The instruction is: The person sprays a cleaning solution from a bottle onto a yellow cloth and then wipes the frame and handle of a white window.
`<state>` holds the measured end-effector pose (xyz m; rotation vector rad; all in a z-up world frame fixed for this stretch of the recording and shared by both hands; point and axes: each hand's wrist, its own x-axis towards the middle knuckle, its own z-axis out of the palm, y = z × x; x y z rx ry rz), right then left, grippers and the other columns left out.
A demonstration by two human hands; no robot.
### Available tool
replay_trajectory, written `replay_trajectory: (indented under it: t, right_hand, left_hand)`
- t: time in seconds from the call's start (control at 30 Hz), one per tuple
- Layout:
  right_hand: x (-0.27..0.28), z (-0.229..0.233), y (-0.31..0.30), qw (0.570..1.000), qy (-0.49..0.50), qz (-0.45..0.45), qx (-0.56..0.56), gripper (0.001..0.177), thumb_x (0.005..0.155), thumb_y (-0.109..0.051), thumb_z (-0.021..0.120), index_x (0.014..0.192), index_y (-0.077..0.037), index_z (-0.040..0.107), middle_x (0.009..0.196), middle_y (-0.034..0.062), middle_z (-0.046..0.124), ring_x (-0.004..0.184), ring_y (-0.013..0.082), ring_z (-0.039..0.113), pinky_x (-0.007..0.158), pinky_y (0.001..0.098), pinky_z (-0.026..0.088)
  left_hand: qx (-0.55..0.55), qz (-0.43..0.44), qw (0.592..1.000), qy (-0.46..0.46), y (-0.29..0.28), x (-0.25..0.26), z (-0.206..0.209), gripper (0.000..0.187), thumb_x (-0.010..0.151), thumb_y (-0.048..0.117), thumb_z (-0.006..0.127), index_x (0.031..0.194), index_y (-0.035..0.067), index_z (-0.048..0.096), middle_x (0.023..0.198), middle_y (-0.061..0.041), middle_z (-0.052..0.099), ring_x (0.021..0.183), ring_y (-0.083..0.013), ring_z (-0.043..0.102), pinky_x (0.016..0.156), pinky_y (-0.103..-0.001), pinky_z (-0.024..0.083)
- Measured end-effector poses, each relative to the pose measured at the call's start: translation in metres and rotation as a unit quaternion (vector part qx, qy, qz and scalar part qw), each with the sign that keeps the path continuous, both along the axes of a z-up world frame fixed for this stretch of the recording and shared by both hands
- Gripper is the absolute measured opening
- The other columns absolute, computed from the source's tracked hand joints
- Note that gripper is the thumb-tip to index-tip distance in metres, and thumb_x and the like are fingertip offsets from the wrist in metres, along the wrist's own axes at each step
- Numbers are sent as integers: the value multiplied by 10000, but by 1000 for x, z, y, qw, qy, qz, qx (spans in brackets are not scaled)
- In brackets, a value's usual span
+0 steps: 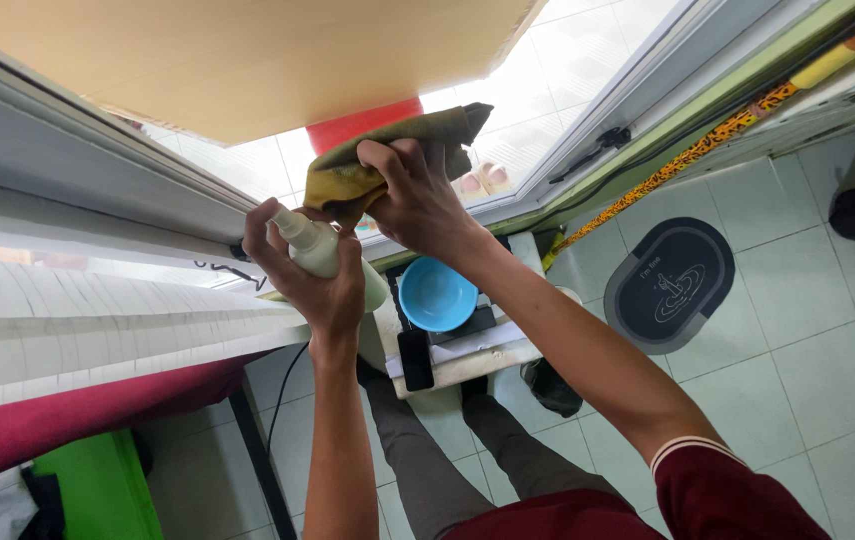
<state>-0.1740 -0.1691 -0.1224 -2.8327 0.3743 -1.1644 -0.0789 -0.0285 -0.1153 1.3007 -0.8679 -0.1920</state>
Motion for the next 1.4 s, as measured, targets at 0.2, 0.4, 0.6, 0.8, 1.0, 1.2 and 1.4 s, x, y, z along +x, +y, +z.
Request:
replay_trajectory:
  t: [0.2, 0.4, 0.6, 0.8, 1.0, 1.2, 1.4]
  right_hand:
    - [-47, -4, -33, 998, 37, -22, -36, 164, 795, -151, 817, 878, -78, 697, 1384, 43, 398, 1236, 277, 392, 1075, 506, 316]
    - [-88, 9, -58, 995, 73, -40, -62, 275, 688, -117, 848, 735, -117, 578, 1309, 80, 423, 1204, 302, 397, 1040, 526, 319]
    - [-114, 51, -80, 998, 5, -60, -30, 303, 789, -131, 878, 972, -41, 654, 1329, 99, 405, 1191, 314, 384, 1011, 461, 363]
    - [-123, 72, -82, 995, -48, -83, -20, 236, 844, 23, 760, 1059, -58, 703, 1304, 123, 365, 1161, 304, 382, 920, 394, 417]
    - [-123, 34, -69, 985, -85, -140, 45, 213, 1016, 31, 698, 1219, -23, 660, 1295, 137, 338, 1167, 270, 436, 964, 415, 448]
    - [-132, 32, -67, 979, -111, -163, 54, 247, 1029, 24, 644, 1275, 19, 656, 1330, 145, 351, 1194, 281, 459, 999, 424, 468]
    - [-129, 31, -70, 972, -133, -187, 53, 175, 1091, -13, 627, 1262, 22, 648, 1368, 151, 346, 1211, 239, 471, 1003, 397, 474]
  left_hand:
    - [7, -2, 999, -46, -15, -13, 11, 706, 946, -106, 680, 1462, 154, 275, 1034, -105, 573, 1026, -167, 605, 911, -330, 548]
    - [2, -26, 999, -18, -27, -15, 20, 721, 949, -78, 681, 1492, 150, 265, 1056, -85, 607, 941, -145, 633, 819, -302, 579]
    - [1, -17, 999, -40, -30, -22, 29, 709, 935, -98, 676, 1463, 143, 269, 1020, -101, 598, 976, -173, 617, 873, -323, 563]
    - [-12, -25, 998, -60, -33, -27, 38, 702, 950, -100, 677, 1465, 154, 274, 1004, -97, 603, 995, -178, 626, 932, -348, 568]
    - [3, -29, 997, -70, -28, -25, 44, 733, 946, -77, 684, 1505, 176, 283, 1015, -97, 608, 1004, -178, 635, 905, -338, 577]
    - [21, -32, 997, -67, -19, -22, 48, 748, 931, -73, 689, 1505, 167, 273, 1105, -106, 598, 1051, -189, 628, 920, -353, 574]
    - [17, -46, 996, -69, -23, -27, 49, 749, 931, -78, 679, 1513, 174, 281, 1029, -98, 596, 990, -180, 627, 878, -336, 567]
